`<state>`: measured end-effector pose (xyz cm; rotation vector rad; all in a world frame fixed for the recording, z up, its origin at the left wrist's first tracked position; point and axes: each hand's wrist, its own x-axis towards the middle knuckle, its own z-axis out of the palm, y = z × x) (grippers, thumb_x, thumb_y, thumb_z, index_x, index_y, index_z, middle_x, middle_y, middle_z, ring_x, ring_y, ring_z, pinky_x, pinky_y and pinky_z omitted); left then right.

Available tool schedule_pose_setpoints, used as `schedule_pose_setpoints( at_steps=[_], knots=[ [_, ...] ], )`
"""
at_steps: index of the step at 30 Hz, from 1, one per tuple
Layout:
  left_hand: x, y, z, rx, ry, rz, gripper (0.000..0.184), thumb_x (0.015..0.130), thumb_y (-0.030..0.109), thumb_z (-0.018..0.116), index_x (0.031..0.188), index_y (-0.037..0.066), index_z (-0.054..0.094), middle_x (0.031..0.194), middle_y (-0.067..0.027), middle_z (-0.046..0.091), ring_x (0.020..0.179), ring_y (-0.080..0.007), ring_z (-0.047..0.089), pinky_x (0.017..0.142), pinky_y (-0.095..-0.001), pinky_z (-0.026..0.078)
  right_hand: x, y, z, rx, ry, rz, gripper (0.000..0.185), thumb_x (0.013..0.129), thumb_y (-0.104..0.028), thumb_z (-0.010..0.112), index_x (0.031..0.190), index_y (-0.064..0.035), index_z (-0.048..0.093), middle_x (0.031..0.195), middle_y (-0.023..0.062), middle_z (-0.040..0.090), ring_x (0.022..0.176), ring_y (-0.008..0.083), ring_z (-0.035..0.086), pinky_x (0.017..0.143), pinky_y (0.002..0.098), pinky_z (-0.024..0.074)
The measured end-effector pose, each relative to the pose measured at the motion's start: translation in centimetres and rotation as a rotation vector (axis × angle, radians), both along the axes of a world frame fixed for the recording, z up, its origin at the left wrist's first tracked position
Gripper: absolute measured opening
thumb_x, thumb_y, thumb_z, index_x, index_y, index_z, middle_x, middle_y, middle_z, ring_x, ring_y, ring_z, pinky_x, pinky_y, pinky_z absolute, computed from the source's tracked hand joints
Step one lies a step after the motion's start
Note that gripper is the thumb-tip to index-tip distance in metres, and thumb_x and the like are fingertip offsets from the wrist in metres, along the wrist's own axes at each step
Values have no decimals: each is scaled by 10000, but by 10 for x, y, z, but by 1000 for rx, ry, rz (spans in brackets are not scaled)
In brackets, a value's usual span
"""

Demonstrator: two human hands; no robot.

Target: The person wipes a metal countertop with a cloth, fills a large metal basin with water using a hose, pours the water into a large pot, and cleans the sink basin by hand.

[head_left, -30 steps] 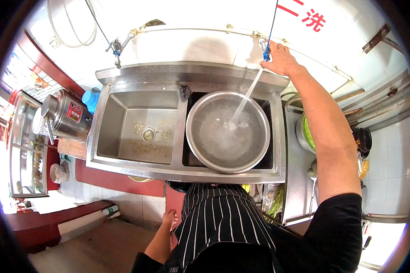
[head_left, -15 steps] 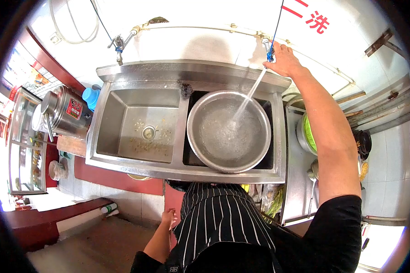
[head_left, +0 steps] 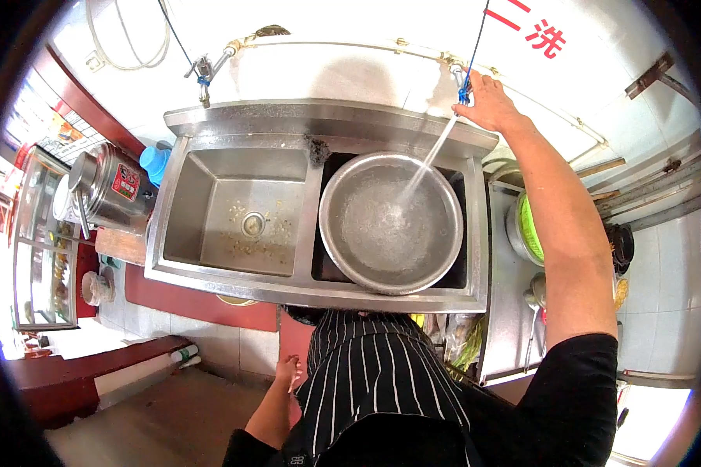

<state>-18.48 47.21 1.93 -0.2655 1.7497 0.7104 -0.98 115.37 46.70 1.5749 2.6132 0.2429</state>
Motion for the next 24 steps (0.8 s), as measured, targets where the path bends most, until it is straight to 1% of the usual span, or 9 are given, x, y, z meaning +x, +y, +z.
schedule_pose_setpoints(
  at_steps=[2,4,6,12,13,14,15,18,24],
  knots=[
    [-2,-5,-5,73,-71,63,296,971,211,553,1226,82,633,881,-75,682,596,-184,625,513,-307,522,3,3,1,-10,23,24,943,822,-512,688,1541,-92,244,1511,261,364,1435,441,311,1156,532,369],
    [0,-4,-2,53,-44,40,290,969,208,555,1218,84,635,871,-72,676,592,-182,621,504,-304,514,5,6,-1,-22,46,50,945,818,-510,693,1537,-86,250,1505,261,372,1433,440,314,1151,531,373],
    [2,-3,-1,33,-16,13,283,967,206,558,1211,86,636,861,-69,671,588,-180,617,495,-301,506,9,10,-8,65,101,103,912,820,-492,713,1541,-156,266,1432,239,439,1350,430,402,1120,532,386],
    [5,0,6,22,-6,28,266,969,219,563,1192,99,642,859,-41,659,572,-160,587,481,-300,486,8,10,-7,61,106,109,887,827,-472,712,1535,-153,283,1421,235,451,1330,412,429,1107,515,394],
    [6,1,8,18,-6,26,267,976,236,565,1183,94,655,860,-26,654,604,-147,592,511,-290,471,9,10,-7,58,141,131,887,825,-468,713,1532,-140,287,1399,226,469,1306,400,452,1091,511,405],
    [7,5,10,16,-6,22,272,983,254,567,1174,88,668,862,-12,649,636,-134,597,540,-280,455,8,9,-7,50,148,147,887,825,-468,713,1532,-140,287,1399,226,469,1306,400,452,1091,511,405],
    [8,9,18,13,2,43,238,979,234,572,1134,94,688,816,-1,638,608,-121,583,514,-266,437,6,9,-5,33,114,116,896,826,-480,702,1534,-138,272,1418,219,455,1326,396,437,1096,514,410],
    [9,18,32,-12,33,39,222,974,215,579,1120,93,694,786,6,627,586,-112,571,496,-253,423,5,8,-2,-6,82,89,902,829,-492,687,1538,-144,252,1433,206,445,1337,385,430,1102,508,416],
    [9,19,37,14,43,23,235,974,203,585,1140,69,683,782,-4,622,583,-115,567,490,-252,422,3,4,-1,24,69,67,894,832,-481,687,1536,-137,256,1411,206,468,1328,388,438,1105,507,414]
  ],
)
